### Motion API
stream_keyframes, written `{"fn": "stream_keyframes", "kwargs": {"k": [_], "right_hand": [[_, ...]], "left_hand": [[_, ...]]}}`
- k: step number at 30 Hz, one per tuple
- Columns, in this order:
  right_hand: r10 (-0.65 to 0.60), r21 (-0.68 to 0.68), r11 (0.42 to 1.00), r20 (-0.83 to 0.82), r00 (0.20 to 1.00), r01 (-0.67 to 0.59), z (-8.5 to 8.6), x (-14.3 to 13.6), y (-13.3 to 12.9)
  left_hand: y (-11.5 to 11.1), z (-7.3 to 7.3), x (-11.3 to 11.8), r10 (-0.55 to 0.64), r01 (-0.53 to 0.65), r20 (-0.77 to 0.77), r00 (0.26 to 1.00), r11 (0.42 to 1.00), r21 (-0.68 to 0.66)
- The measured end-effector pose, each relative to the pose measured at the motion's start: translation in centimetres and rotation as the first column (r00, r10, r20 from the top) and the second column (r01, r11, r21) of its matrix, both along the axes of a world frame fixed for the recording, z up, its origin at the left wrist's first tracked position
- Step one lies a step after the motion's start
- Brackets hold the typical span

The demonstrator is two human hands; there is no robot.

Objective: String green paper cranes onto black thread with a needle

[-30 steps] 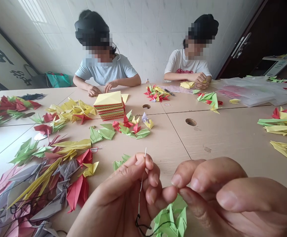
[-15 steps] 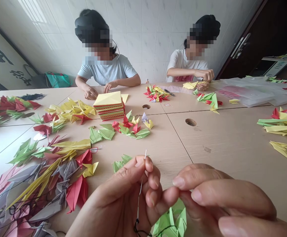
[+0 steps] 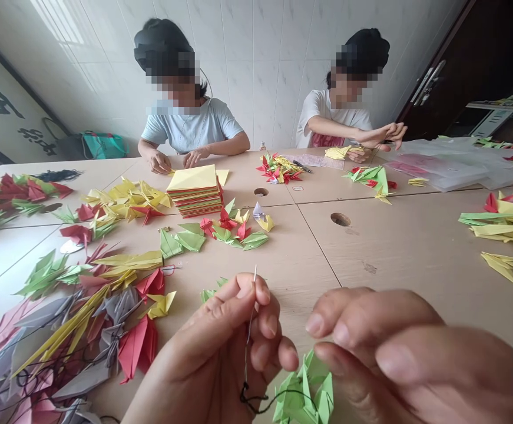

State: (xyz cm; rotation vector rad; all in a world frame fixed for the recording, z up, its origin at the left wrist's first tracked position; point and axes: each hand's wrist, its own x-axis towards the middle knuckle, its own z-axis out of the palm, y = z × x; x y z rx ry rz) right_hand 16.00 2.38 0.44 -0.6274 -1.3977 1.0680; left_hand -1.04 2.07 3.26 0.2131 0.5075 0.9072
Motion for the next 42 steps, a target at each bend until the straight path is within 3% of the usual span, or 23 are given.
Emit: {"fn": "stream_keyframes", "kwargs": {"k": [2,4,6,8,10,12,17,19,23,26,33,35,37,40,42], "right_hand": [[0.034,0.011,0.999,0.021,0.999,-0.034,0.5,-0.3,0.4],[0.178,-0.182,0.969,0.039,0.983,-0.169,1.0,-0.4,0.6],[0.349,-0.386,0.856,-0.062,0.935,-0.345,1.3,-0.5,0.8],[0.437,-0.476,0.740,-0.196,0.878,-0.475,1.4,-0.5,0.9],[0.461,-0.506,0.675,-0.278,0.842,-0.537,1.4,-0.6,0.9],[0.446,-0.534,0.647,-0.315,0.838,-0.545,1.3,-0.8,0.9],[0.422,-0.564,0.620,-0.347,0.838,-0.546,1.2,-0.8,0.6],[0.424,-0.557,0.634,-0.329,0.844,-0.536,1.2,-0.7,0.7],[0.427,-0.501,0.735,-0.181,0.886,-0.456,1.2,-0.1,1.4],[0.372,-0.488,0.791,-0.094,0.923,-0.369,1.2,0.2,2.0],[0.512,-0.593,0.678,-0.044,0.858,-0.435,1.0,-0.3,2.1],[0.505,-0.599,0.676,-0.049,0.862,-0.430,0.9,-0.1,2.3],[0.451,-0.598,0.705,-0.035,0.892,-0.381,1.1,0.3,2.6],[0.335,-0.585,0.750,-0.066,0.940,-0.309,1.4,1.0,3.2],[0.298,-0.584,0.752,-0.111,0.948,-0.305,1.7,1.3,3.4]], "left_hand": [[-0.1,0.0,0.1,0.039,-0.038,-0.028,0.999,0.998,0.057],[-0.3,0.0,0.2,0.090,-0.083,-0.055,0.994,0.989,0.122],[-0.4,0.1,0.3,0.150,-0.133,-0.084,0.985,0.974,0.183],[-0.4,0.1,0.3,0.187,-0.156,-0.132,0.973,0.963,0.220],[-0.5,0.1,0.4,0.205,-0.153,-0.183,0.962,0.954,0.259],[-0.6,0.1,0.4,0.217,-0.146,-0.232,0.948,0.946,0.289],[-0.7,0.0,0.5,0.242,-0.155,-0.246,0.939,0.932,0.327],[-0.8,0.0,0.5,0.240,-0.141,-0.254,0.937,0.925,0.354],[-0.7,-0.2,0.6,0.228,-0.048,-0.347,0.910,0.888,0.457],[-0.4,-0.3,0.7,0.306,-0.025,-0.436,0.846,0.840,0.542],[0.5,-1.1,0.5,0.398,0.082,-0.587,0.706,0.776,0.625],[1.1,-1.4,0.3,0.470,0.099,-0.612,0.636,0.737,0.668],[1.9,-1.9,0.1,0.549,0.164,-0.665,0.506,0.696,0.699],[3.1,-3.3,-0.2,0.600,0.420,-0.771,0.214,0.656,0.627],[3.7,-4.6,-0.4,0.647,0.606,-0.760,0.058,0.583,0.542]]}}
